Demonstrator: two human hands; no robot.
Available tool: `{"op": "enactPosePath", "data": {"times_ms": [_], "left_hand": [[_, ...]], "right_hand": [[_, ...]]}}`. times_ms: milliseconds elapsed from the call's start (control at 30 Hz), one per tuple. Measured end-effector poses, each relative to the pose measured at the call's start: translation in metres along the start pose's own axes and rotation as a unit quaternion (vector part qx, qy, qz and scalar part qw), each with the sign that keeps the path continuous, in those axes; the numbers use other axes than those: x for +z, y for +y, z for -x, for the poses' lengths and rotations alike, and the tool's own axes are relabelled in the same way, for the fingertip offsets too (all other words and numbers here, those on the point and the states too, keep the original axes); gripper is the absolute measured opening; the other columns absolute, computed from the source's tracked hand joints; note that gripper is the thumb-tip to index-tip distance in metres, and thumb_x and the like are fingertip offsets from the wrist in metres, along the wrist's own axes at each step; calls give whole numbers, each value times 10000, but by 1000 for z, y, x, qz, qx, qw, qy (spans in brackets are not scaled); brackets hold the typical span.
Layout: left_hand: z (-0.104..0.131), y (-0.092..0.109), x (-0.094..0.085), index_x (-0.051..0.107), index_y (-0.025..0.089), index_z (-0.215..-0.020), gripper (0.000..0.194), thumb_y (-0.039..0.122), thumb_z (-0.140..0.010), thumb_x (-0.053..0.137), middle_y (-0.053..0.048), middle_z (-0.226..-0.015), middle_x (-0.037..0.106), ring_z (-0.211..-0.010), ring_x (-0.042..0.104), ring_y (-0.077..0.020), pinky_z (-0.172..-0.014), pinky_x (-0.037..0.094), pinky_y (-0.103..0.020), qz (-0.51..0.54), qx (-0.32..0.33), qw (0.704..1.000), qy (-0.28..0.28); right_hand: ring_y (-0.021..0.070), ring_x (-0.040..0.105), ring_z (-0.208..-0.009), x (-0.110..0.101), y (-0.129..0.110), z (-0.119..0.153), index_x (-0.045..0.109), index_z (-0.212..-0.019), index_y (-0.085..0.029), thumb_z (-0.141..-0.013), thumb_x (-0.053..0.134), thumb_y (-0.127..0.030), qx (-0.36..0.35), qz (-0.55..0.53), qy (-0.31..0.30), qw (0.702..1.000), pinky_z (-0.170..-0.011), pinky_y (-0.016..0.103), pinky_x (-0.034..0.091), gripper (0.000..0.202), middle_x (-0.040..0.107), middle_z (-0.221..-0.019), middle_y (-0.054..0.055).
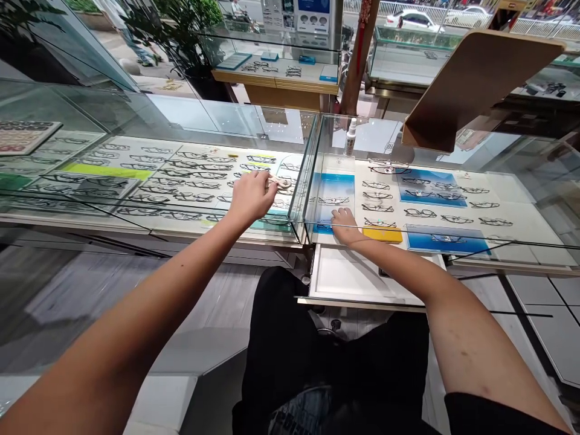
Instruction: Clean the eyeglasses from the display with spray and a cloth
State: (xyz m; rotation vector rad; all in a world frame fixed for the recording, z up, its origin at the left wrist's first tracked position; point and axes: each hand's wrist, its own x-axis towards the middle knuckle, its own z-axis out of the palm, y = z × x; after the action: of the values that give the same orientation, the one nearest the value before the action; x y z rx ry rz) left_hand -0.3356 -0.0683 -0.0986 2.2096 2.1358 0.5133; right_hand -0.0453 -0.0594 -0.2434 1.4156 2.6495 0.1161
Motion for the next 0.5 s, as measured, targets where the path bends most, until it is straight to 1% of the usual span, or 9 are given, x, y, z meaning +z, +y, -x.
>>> {"op": "enactPosePath", "data": {"times_ms": [133,200,267,333,400,500], "left_hand": [[-1,-2,2,635,212,-1140,311,408,-1073,402,-178,-1206,691,-1175,593,-389,-998,444,-517,-2,3,1000,7],[-2,-3,3,632,214,-1136,309,412,-1074,403,-176,-1205,690,-1179,592,-387,-996,443,-513,-2,2,1000,6],[-1,-3,4,629,214,-1132,306,411,-1076,401,-175,-1204,688,-1182,592,-385,-999,442,-512,-1,1,1000,5],[-1,-2,3,626,212,-1133,303,407,-1077,400,-176,-1207,686,-1186,592,-385,-1002,441,-512,-1,1,1000,4],[0,-1,2,623,211,-1135,298,401,-1078,400,-178,-1205,685,-1188,592,-386,-1002,440,-513,-2,0,1000,3],[0,0,1,619,216,-1129,290,404,-1079,404,-175,-1188,683,-1172,590,-384,-991,442,-511,-4,-2,1000,2]], "right_hand": [[362,554,-1223,2,-2,4,810,-1155,-74,-1029,468,-118,-1,-8,7,1000,-1083,499,337,367,699,-1374,228],[370,552,-1233,0,-2,6,810,-1165,-73,-1019,531,-182,0,-16,15,1000,-1097,504,337,333,689,-1409,236],[388,541,-1261,-4,0,5,802,-1192,-68,-1010,576,-253,8,-24,25,999,-1113,513,339,344,677,-1442,243],[396,529,-1294,-10,7,-2,787,-1236,-60,-1016,563,-270,23,-33,34,999,-1112,508,354,378,669,-1466,246],[389,522,-1328,-15,18,-14,769,-1285,-46,-1024,523,-240,37,-42,37,998,-1102,489,378,408,659,-1497,248],[382,504,-1398,-19,37,-35,772,-1297,-28,-1020,497,-203,42,-51,23,998,-1132,476,385,428,645,-1554,241]]}}
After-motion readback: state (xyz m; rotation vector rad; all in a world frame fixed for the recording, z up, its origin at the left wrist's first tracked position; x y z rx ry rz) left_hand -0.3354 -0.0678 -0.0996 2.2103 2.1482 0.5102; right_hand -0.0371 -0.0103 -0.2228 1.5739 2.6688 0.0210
